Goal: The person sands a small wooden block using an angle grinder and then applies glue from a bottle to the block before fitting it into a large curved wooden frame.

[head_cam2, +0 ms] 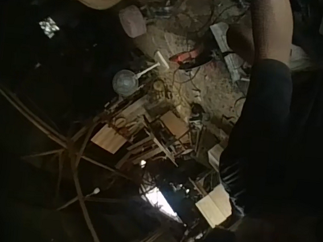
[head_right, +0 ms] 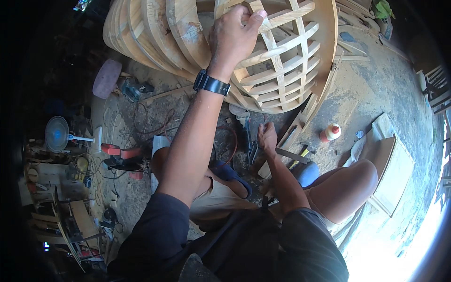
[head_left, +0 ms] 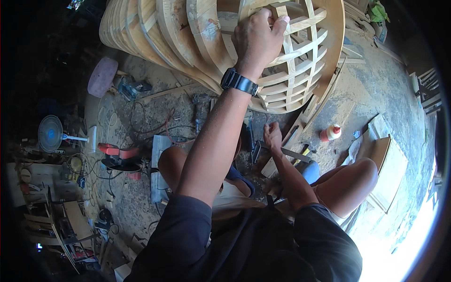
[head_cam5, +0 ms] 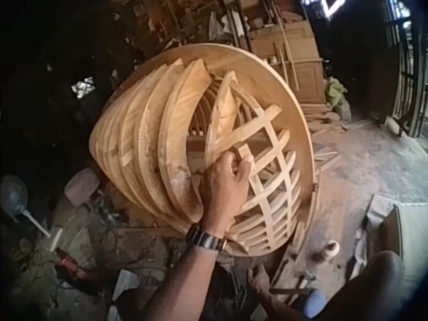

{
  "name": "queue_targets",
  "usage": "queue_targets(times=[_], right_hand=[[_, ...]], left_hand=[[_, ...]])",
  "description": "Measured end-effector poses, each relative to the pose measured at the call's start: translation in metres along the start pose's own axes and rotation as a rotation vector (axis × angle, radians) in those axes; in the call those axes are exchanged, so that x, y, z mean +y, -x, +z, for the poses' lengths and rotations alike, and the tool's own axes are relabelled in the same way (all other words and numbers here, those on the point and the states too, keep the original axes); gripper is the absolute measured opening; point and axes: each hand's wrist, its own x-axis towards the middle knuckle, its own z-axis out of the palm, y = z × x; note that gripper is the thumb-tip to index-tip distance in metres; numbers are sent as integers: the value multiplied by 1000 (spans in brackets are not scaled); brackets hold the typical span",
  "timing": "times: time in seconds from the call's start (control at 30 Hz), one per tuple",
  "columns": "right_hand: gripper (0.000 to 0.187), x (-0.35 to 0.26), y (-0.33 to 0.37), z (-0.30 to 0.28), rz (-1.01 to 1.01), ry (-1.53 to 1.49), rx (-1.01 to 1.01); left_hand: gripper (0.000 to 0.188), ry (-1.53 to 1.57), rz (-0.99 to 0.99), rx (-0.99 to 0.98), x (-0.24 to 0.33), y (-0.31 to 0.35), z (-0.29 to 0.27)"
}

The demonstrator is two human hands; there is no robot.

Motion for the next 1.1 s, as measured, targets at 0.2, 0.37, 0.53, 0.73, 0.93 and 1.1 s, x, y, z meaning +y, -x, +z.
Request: queue_targets(times=[0.2, 0.37, 0.53, 0.73, 0.93, 1.1], right_hand=[[55, 24, 13, 80, -2, 152, -192], [65, 92, -10, 108, -39, 358, -220], [67, 81, 13, 136, -71, 361, -298], [72, 71, 14, 141, 34, 358, -291], [75, 73, 7, 140, -46, 352, -283], [79, 65, 6, 140, -35, 395, -334]], left_hand=[[32, 58, -97, -16, -4, 3, -4], [37, 85, -67, -39, 24, -10, -4], [39, 111, -108, -56, 9, -6, -16], [39, 87, -207, -230, 16, -11, -27], [36, 153, -101, -102, 13, -7, -14], [35, 143, -127, -128, 11, -8, -16]])
